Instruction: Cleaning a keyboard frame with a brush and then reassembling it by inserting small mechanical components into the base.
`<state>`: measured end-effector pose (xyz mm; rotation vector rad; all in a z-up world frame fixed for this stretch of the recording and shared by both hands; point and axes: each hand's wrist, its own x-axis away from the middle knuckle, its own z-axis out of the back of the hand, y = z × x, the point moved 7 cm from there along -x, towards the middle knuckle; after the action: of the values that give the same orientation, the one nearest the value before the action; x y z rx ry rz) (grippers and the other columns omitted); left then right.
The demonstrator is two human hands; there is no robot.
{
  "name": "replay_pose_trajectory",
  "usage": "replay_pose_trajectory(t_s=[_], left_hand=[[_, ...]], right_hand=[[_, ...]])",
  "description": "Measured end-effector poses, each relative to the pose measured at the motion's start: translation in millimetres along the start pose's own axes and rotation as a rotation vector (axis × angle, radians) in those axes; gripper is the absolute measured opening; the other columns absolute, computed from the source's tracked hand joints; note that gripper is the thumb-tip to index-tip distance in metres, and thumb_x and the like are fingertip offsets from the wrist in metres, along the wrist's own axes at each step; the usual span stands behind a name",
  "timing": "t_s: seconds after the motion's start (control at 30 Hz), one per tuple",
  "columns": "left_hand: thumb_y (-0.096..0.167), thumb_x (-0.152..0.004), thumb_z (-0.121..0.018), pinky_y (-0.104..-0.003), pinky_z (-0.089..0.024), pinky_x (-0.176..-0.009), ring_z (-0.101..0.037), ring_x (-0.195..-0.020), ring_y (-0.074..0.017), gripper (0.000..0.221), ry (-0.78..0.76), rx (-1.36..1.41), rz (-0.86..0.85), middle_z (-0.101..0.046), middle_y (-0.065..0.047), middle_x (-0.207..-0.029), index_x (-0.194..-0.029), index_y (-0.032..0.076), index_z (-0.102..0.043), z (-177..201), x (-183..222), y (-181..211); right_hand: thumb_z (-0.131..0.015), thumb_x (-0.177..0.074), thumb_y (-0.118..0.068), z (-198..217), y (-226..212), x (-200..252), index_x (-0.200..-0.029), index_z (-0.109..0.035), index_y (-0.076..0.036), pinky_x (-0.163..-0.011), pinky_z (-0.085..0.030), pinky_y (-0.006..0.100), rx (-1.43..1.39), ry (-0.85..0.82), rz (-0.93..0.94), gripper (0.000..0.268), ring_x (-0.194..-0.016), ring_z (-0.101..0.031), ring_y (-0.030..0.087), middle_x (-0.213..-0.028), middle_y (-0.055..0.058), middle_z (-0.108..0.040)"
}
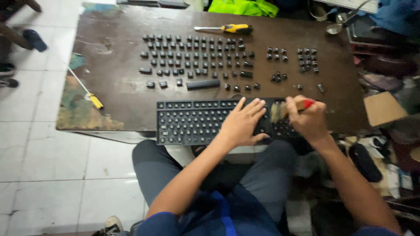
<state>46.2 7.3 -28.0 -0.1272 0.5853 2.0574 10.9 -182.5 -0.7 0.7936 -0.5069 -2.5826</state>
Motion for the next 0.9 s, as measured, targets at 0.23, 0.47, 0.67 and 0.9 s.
replay_pose_trajectory(t_s=[0.23,0.47,0.67,0.9], left_hand=[[0.066,-0.081,-0.073,-0.059,-0.022,-0.135,-0.043,-0.159,-0.0247,0.090,-0.012,-0.010,0.008,-0.055,-0.011,-0.164,-0.150,0.008,-0.062,-4.2,2.7,-1.4],[0.064,-0.082,-0.072,-0.058,-0.020,-0.136,-0.042,-0.160,-0.0252,0.090,-0.023,0.011,0.030,-0.054,-0.011,-0.165,-0.151,0.007,-0.062,0.2,2.9,1.3],[0.067,-0.087,-0.065,-0.056,-0.018,-0.135,-0.037,-0.161,-0.0260,0.091,-0.064,0.005,0.014,-0.048,-0.012,-0.168,-0.154,0.006,-0.057,2.7,1.4,0.0],[0.070,-0.092,-0.059,-0.057,-0.016,-0.134,-0.031,-0.162,-0.0280,0.092,-0.105,-0.021,-0.019,-0.041,-0.013,-0.172,-0.157,0.005,-0.053,-2.9,-0.6,-0.3]], right_hand=[[-0.068,-0.114,-0.026,43.2,-2.0,-40.4,-0.068,-0.060,-0.009,-0.052,-0.044,0.028,-0.794,-0.272,-0.536,0.049,-0.043,-0.060,0.021,-0.051,0.008,-0.062],[-0.073,-0.107,-0.012,55.1,6.0,-54.4,-0.073,-0.069,-0.009,-0.052,-0.049,0.028,-0.846,-0.343,-0.590,0.034,-0.051,-0.067,0.022,-0.058,0.011,-0.069],[-0.071,-0.104,-0.015,42.2,14.4,-39.3,-0.073,-0.073,-0.007,-0.057,-0.047,0.030,-0.939,-0.531,-0.700,0.033,-0.053,-0.062,0.016,-0.059,0.007,-0.069],[-0.069,-0.105,-0.031,54.4,11.2,-29.0,-0.080,-0.080,-0.014,-0.049,-0.046,0.029,-0.860,-0.955,-0.865,0.032,-0.043,-0.064,0.019,-0.055,0.011,-0.076]])
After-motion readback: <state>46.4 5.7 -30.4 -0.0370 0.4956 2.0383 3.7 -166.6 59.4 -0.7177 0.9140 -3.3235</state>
